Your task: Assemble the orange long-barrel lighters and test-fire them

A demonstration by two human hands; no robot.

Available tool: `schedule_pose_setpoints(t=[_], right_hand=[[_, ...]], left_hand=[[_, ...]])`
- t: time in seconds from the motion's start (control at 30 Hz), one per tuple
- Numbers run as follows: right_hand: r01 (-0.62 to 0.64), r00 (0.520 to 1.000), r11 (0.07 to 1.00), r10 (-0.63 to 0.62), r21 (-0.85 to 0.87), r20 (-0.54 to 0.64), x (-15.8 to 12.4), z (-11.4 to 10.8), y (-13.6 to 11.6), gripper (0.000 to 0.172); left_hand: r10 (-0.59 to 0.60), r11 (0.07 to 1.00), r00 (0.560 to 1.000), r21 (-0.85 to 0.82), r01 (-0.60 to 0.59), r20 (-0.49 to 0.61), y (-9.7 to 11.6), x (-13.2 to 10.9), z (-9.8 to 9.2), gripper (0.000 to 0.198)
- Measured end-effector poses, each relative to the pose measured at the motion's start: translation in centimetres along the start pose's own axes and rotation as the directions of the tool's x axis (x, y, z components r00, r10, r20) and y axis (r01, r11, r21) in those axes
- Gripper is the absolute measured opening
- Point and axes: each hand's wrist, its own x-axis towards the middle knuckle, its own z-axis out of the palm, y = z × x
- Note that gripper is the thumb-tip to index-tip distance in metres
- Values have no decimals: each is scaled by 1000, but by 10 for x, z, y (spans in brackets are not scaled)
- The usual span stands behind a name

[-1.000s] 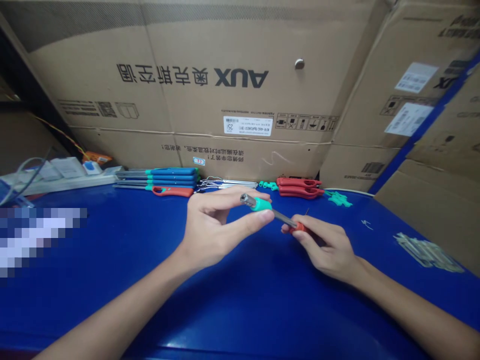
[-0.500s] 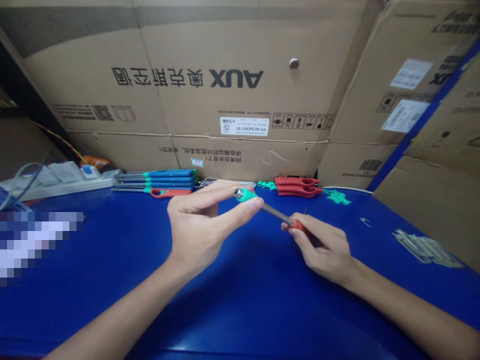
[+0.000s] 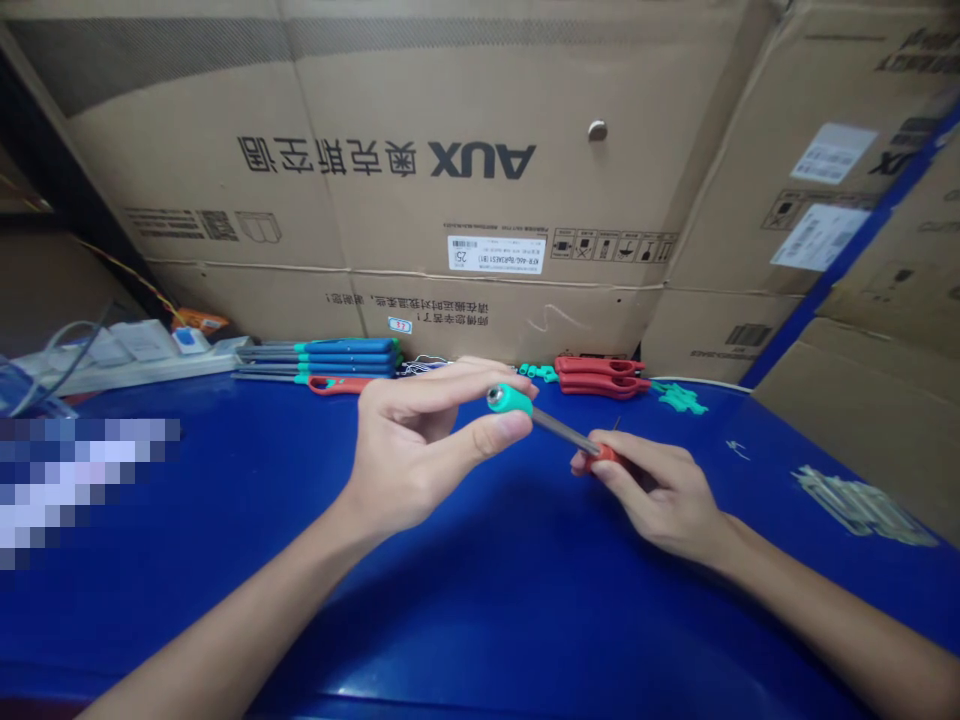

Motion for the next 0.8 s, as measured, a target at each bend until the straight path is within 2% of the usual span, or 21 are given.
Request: schedule_pose_setpoints(t=[0.2,0.6,0.7,0.8], right_hand=[[0,999,999,-2,-38,-47,3,3,-6,12],[23,986,985,-50,-169,-159,3,8,-10,12],[30,982,979,-67,-202,-178,3,11,-10,13],[41,972,970,-95,-241,-217,2,14,-10,13]], left_hand=[[26,999,992,49,-20,-120,-1,-1,4,29],[-73,992,953,78,100,-294,1,-5,13,19],[-137,983,927,70,171,-348,2,-6,15,16],[-187,970,883,58,234,-431,1,-7,18,16]])
